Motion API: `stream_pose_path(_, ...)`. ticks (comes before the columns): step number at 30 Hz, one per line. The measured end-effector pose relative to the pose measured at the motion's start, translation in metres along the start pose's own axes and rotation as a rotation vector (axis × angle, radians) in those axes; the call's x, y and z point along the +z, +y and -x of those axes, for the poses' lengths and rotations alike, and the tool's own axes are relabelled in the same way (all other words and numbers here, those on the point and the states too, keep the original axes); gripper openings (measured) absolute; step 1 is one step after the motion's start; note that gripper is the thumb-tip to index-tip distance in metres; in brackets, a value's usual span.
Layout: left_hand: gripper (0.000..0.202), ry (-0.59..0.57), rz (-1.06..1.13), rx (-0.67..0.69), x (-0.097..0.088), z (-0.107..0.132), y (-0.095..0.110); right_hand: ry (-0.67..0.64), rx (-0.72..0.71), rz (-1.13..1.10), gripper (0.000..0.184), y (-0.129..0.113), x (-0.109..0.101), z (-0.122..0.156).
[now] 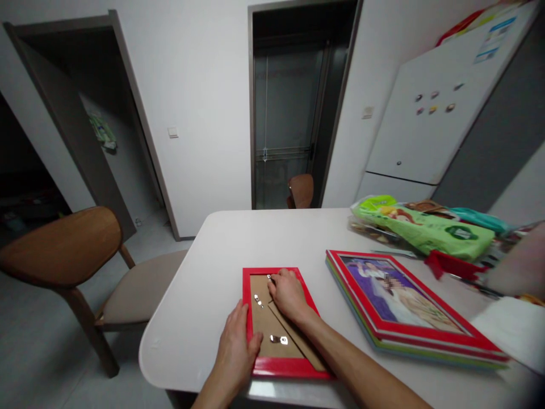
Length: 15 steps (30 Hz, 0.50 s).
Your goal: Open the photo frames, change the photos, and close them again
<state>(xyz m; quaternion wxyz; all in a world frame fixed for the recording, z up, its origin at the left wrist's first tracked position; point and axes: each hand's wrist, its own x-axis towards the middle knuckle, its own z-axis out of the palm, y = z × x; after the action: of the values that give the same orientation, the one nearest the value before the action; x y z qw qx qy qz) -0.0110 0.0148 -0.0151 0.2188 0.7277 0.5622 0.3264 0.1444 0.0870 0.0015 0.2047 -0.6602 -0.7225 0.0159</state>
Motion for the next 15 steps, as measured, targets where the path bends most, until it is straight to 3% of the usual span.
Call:
stream_pose_path(8,0.054,-0.013,-0.018,0.0,-0.001,-0.002,0.001,-0.005,0.009,-0.015,0.028,-0.002,-0.004,-0.001)
stream_pose_path(15,0.053,0.022,-0.035,0.02,0.003,-0.002,-0.004,-0.041,-0.098,-0.061,0.027,0.007,-0.031,0.049)
